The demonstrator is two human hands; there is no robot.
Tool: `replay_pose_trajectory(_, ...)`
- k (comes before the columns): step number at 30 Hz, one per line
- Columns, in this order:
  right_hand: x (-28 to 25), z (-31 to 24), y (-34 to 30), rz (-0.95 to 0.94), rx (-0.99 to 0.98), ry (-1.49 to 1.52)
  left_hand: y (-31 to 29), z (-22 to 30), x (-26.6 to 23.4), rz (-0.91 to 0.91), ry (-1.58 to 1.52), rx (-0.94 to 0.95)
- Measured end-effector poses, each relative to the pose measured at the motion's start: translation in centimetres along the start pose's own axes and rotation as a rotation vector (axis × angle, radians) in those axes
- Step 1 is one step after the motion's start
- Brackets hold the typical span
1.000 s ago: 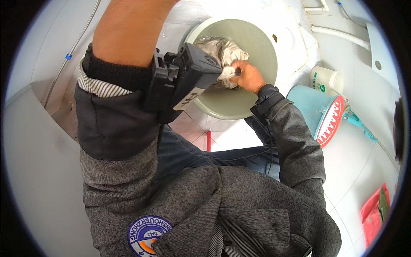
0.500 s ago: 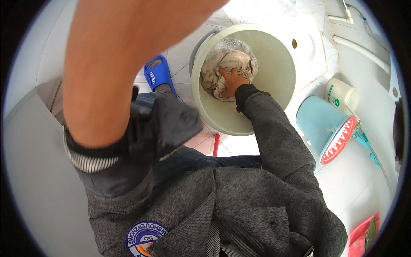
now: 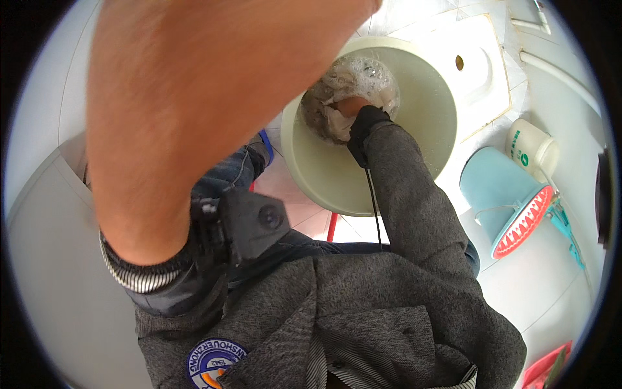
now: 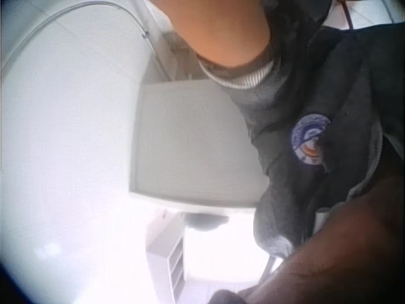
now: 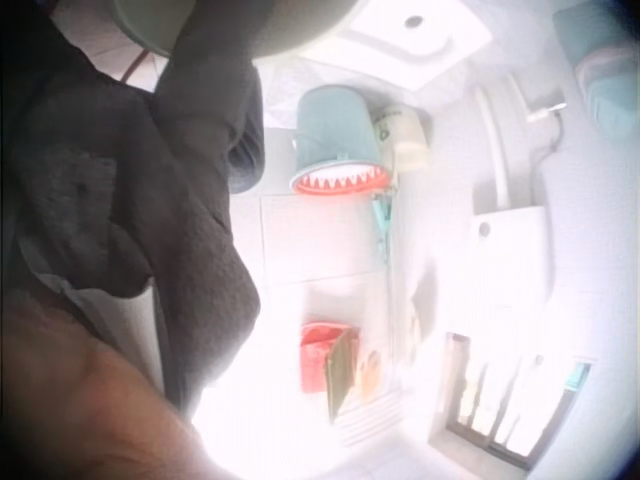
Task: The person washes clothes by hand in a bucket of water. They repeatedly submerge, agitate, and wring out garments, then place the wrung items on the sink.
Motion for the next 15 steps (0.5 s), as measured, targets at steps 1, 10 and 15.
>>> replay_pose_trajectory(1,-0.8,-0.2,-1.6,-0.007,0.044,0.264,0.2,0.2,0.1,0.007,0.002,0.006)
replay_pose_trajectory(10,-6.3,5.6,-10.4,0.422,0.046,0.512,0.8,1.8,0.8,0.011,0.010,0.033)
replay_pose_trajectory(15,-4.9,5.9,1.7,0.320,-0.025,0.526,0.7,1.5,1.3,-0.021,0.032,0.031)
Point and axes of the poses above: each hand's wrist, its own y-axis towards the middle knuckle, its own x-axis out of the palm, z = x × y, the point moved 6 cm from there along y, towards the middle knuckle, and after that the axes turned 6 degrees about -z, right-handed, at the moved point
